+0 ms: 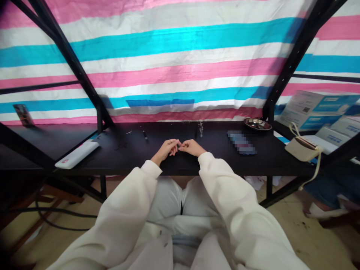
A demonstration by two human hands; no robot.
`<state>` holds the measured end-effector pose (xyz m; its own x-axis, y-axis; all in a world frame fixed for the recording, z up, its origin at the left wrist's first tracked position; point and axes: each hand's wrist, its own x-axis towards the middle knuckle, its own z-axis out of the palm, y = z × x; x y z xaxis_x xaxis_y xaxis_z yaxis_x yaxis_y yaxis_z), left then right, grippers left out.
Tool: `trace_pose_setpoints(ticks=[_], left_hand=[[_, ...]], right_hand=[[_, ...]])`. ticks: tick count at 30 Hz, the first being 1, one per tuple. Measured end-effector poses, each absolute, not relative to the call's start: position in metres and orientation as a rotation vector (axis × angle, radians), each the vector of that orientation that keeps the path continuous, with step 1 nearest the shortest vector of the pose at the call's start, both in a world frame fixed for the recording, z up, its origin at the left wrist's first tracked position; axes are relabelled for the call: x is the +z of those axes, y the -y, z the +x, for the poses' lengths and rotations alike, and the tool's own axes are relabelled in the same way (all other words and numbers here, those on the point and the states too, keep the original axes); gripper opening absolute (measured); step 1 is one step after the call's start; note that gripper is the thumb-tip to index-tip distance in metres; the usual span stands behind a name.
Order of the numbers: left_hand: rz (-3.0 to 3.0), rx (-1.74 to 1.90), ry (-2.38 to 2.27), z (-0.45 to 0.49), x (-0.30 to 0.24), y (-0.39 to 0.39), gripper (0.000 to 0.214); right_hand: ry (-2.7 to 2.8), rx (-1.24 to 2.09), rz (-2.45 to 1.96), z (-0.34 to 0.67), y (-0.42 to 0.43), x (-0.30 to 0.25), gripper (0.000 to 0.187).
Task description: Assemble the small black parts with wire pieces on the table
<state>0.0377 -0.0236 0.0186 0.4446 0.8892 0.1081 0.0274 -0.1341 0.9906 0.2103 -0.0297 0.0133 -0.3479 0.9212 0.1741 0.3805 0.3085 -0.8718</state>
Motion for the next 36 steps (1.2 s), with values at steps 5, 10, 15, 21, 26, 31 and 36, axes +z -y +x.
trace_pose_setpoints(ticks=[5, 10, 15, 21, 26, 31, 36], left_hand=[[1.51, 0.895, -0.777, 0.038, 0.02, 0.025, 0.04], [1.485, 0.977, -0.821, 0.039, 0.018, 0.023, 0.031], [1.482, 1.128, -0.953, 0.039, 0.016, 0.02, 0.024], [1.495, 1.114, -0.984, 0.039, 0.015, 0.019, 0.02], [1.509, 1.099, -0.972, 0.039, 0.014, 0.018, 0.019], [1.512, 1.09, -0.982, 0.039, 0.013, 0.017, 0.017], [1.518, 1.087, -0.979, 0.039, 0.013, 0.018, 0.018]], right_hand=[[2.01, 0.993, -1.181, 0.211, 0.026, 0.018, 0.034], [1.888, 0.863, -1.327, 0.225, 0.008, 0.016, 0.024], [1.531, 0.427, -1.658, 0.254, -0.013, 0.011, 0.015], [1.574, 0.278, -1.86, 0.258, -0.018, 0.008, 0.018], [1.565, 0.218, -1.911, 0.255, -0.021, 0.004, 0.019], [1.609, 0.349, -1.908, 0.259, -0.018, 0.01, 0.014], [1.609, 0.521, -1.916, 0.269, -0.014, 0.019, 0.015]])
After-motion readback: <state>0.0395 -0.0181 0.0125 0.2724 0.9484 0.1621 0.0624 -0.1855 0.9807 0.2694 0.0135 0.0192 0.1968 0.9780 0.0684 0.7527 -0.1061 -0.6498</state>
